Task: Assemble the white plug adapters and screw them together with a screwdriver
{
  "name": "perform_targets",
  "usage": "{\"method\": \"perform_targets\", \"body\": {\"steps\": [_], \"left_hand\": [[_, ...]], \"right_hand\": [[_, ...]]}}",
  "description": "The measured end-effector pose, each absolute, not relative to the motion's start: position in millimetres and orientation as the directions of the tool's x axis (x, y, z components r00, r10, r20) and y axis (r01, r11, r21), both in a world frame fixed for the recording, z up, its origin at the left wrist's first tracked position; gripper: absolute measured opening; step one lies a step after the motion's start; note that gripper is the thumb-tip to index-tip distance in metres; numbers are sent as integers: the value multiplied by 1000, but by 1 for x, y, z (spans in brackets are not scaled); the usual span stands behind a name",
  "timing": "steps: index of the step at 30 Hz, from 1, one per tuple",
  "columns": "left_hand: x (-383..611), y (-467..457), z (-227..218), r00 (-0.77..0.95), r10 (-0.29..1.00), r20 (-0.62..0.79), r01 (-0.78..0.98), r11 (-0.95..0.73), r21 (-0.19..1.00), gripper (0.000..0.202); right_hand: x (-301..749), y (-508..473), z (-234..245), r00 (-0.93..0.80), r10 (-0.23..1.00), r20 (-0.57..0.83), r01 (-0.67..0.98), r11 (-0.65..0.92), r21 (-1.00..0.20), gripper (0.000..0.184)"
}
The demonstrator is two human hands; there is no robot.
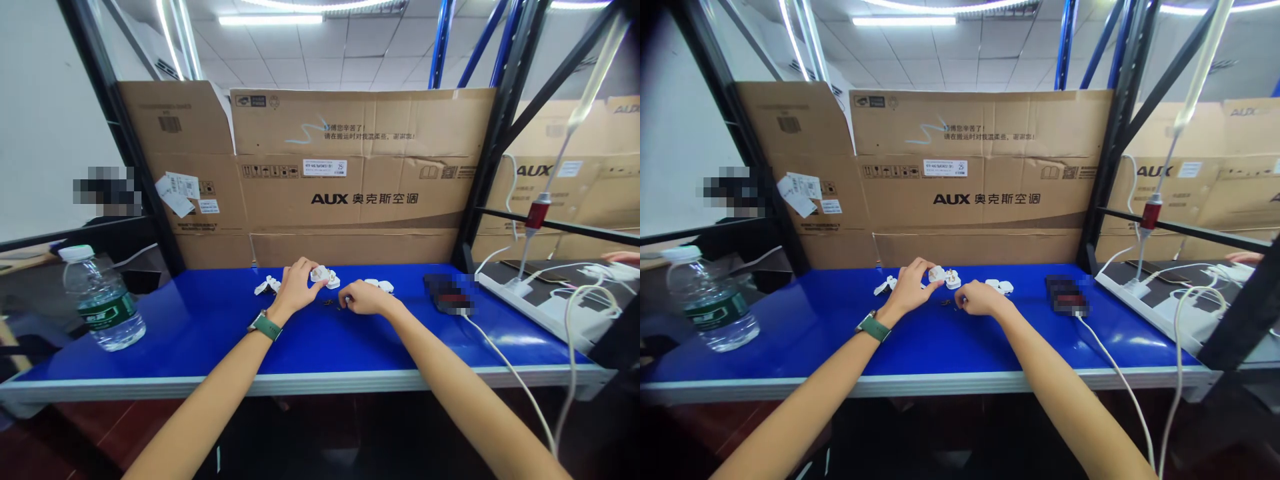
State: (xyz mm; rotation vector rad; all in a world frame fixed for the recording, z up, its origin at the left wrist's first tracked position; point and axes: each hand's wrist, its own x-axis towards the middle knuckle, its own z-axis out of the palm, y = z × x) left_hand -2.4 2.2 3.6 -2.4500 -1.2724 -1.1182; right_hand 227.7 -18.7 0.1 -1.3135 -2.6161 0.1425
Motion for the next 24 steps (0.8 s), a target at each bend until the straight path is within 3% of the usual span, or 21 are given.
{"method": "perform_targets", "body": {"steps": [5, 10, 24], "left_hand": [[0, 1, 3, 338, 656, 675, 757, -616, 220, 31], [1, -1, 3, 350, 664, 660, 751, -620, 226, 31], [2, -1, 2, 371, 656, 657, 732, -642, 229, 32]], "right_hand": [[224, -19, -2, -621, 772, 136, 749, 635, -189, 34], [222, -18, -5, -607, 779, 157, 763, 627, -158, 12], [206, -12, -20, -552, 787, 276, 786, 602, -143, 10]]}}
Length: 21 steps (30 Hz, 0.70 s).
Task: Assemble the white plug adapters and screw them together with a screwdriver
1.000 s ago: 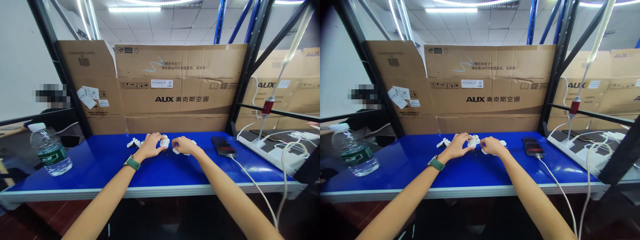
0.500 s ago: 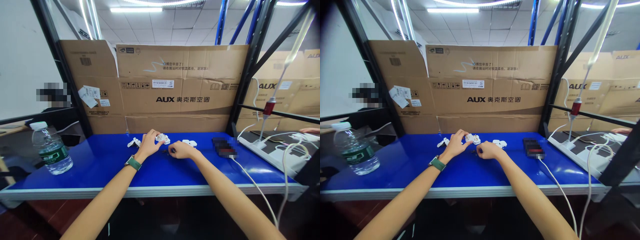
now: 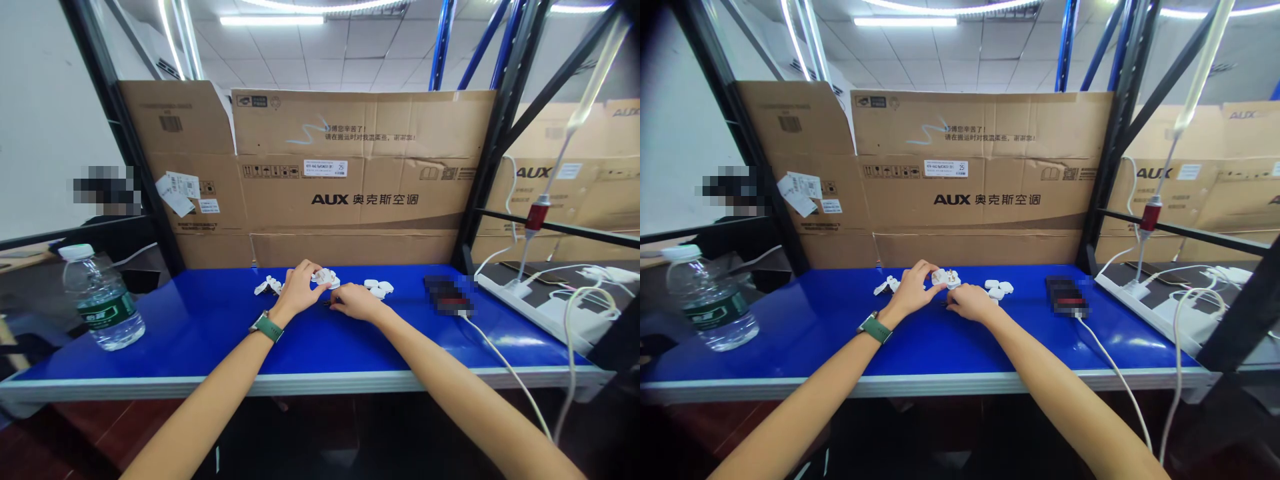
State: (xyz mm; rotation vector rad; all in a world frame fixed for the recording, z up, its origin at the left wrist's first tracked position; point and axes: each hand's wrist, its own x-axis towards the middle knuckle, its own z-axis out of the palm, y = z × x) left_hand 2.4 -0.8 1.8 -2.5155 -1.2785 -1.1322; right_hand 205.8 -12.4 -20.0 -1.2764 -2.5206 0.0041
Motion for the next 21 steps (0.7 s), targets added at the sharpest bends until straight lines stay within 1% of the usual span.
{"method": "perform_targets", "body": {"steps": [3, 6, 11, 13, 15, 18, 21], "left_hand": [[2, -2, 2, 373, 652, 659, 725, -649, 232, 33], [2, -1, 2, 367, 648, 667, 719, -653, 238, 32], [3, -1, 4, 328, 642, 693, 698, -659, 280, 33], [3, -3, 6, 317, 627, 712, 675, -677, 295, 34], [4, -6, 9, 325, 597, 733, 648, -705, 287, 35], [6, -14, 13, 372, 559, 741, 618, -745, 251, 37], [7, -19, 15, 415, 536, 736, 584, -777, 236, 41]], "right_hand": [[202, -13, -20, -524, 796, 305, 804, 580, -133, 9], [201, -14, -16, -480, 792, 378, 813, 563, -148, 12], [212, -14, -2, -314, 791, 525, 824, 502, -264, 23], [219, -14, 4, -266, 774, 574, 792, 515, -327, 28], [224, -13, 9, -276, 760, 589, 704, 577, -414, 32], [225, -15, 12, -345, 754, 559, 491, 653, -577, 36], [221, -18, 14, -383, 764, 520, 314, 637, -704, 40]]}}
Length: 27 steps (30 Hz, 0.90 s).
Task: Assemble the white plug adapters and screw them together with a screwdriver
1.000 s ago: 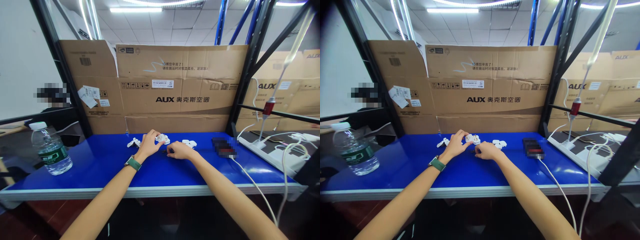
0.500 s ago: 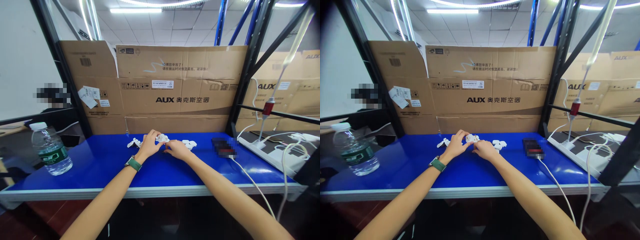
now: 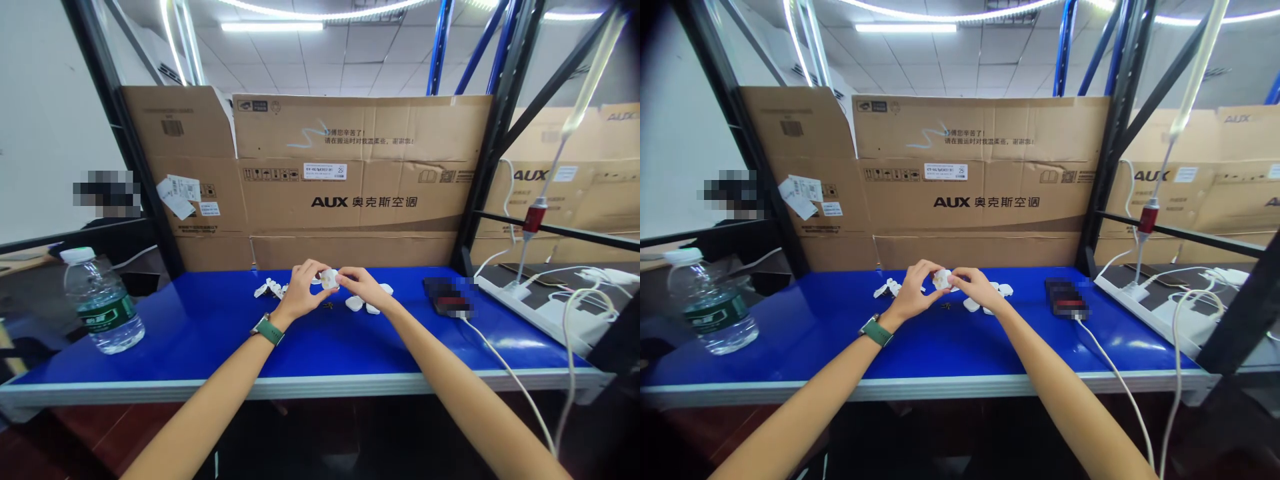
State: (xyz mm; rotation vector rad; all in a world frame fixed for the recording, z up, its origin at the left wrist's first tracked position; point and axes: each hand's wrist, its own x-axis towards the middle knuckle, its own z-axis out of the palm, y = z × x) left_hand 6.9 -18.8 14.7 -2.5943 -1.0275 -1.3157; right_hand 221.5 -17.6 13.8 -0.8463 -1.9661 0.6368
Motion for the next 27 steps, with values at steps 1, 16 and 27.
{"method": "perform_targets", "body": {"steps": [1, 16, 27], "left_hand": [[7, -20, 15, 419, 530, 737, 572, -785, 239, 42], [8, -16, 7, 548, 547, 632, 573, -797, 193, 41], [9, -17, 9, 522, 567, 637, 610, -770, 185, 41]], "right_hand": [[220, -19, 14, -386, 774, 501, 273, 615, -739, 41], [214, -19, 4, -347, 810, 473, 254, 566, -784, 51], [213, -17, 2, -305, 836, 457, 372, 546, -751, 35]]}}
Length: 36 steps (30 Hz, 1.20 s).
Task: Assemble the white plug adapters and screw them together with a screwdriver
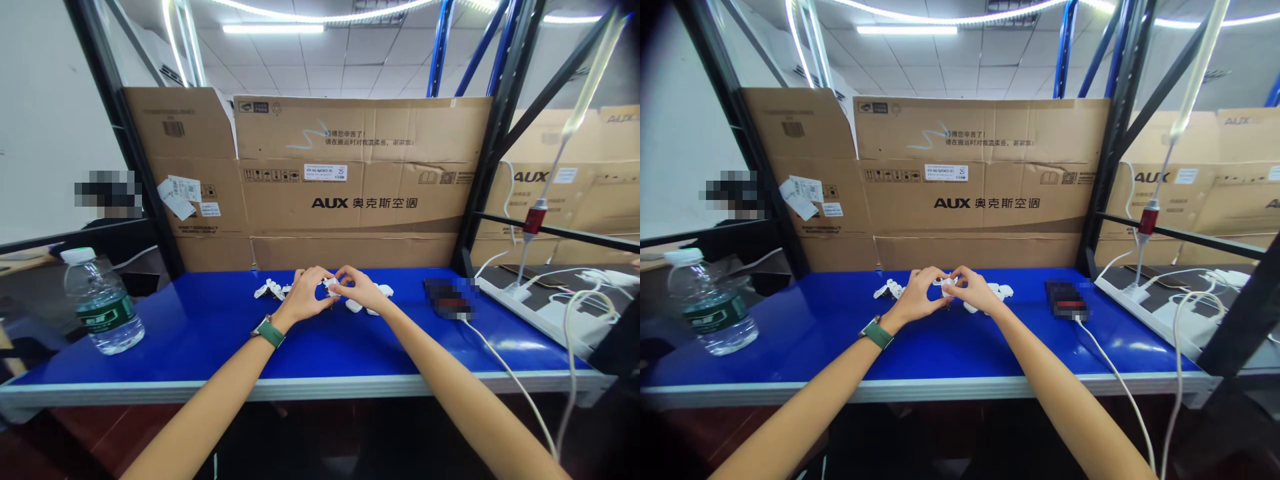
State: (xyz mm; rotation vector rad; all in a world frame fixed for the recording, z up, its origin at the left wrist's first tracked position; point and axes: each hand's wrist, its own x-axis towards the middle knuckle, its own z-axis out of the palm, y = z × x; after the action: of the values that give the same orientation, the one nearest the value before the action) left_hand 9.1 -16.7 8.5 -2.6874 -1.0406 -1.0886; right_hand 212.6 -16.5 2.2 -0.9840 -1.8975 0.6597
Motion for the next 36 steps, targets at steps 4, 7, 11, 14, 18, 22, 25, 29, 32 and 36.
{"method": "perform_targets", "body": {"steps": [4, 7, 11, 14, 18, 22, 25, 29, 32, 36], "left_hand": [[9, -16, 8, 514, 565, 645, 607, -771, 192, 41], [9, -16, 8, 508, 561, 654, 590, -779, 211, 40], [9, -13, 7, 505, 561, 656, 573, -786, 232, 41], [9, -10, 5, 498, 560, 662, 567, -788, 240, 42], [9, -7, 4, 474, 569, 672, 573, -779, 256, 42], [8, -6, 4, 455, 579, 677, 564, -775, 284, 35], [4, -4, 3, 440, 629, 641, 642, -719, 265, 33], [-8, 1, -2, 469, 732, 495, 800, -590, 113, 22], [-15, 4, -4, 487, 778, 397, 839, -543, 34, 22], [-21, 6, -5, 491, 793, 360, 851, -526, 0, 21]], "right_hand": [[213, -15, 2, -301, 843, 445, 399, 535, -744, 33], [215, -14, 3, -309, 840, 445, 397, 540, -742, 34], [216, -13, 5, -309, 839, 449, 403, 543, -737, 34], [216, -12, 4, -295, 843, 449, 407, 537, -739, 34], [217, -8, 1, -252, 843, 476, 378, 539, -753, 38], [222, -7, 3, -173, 837, 519, 451, 536, -714, 37], [229, -10, 6, -208, 817, 538, 590, 544, -596, 29], [237, -14, 7, -421, 787, 451, 708, 596, -379, 26], [236, -16, 4, -529, 771, 353, 708, 631, -317, 29], [230, -16, -1, -598, 749, 284, 697, 661, -278, 33]]}}
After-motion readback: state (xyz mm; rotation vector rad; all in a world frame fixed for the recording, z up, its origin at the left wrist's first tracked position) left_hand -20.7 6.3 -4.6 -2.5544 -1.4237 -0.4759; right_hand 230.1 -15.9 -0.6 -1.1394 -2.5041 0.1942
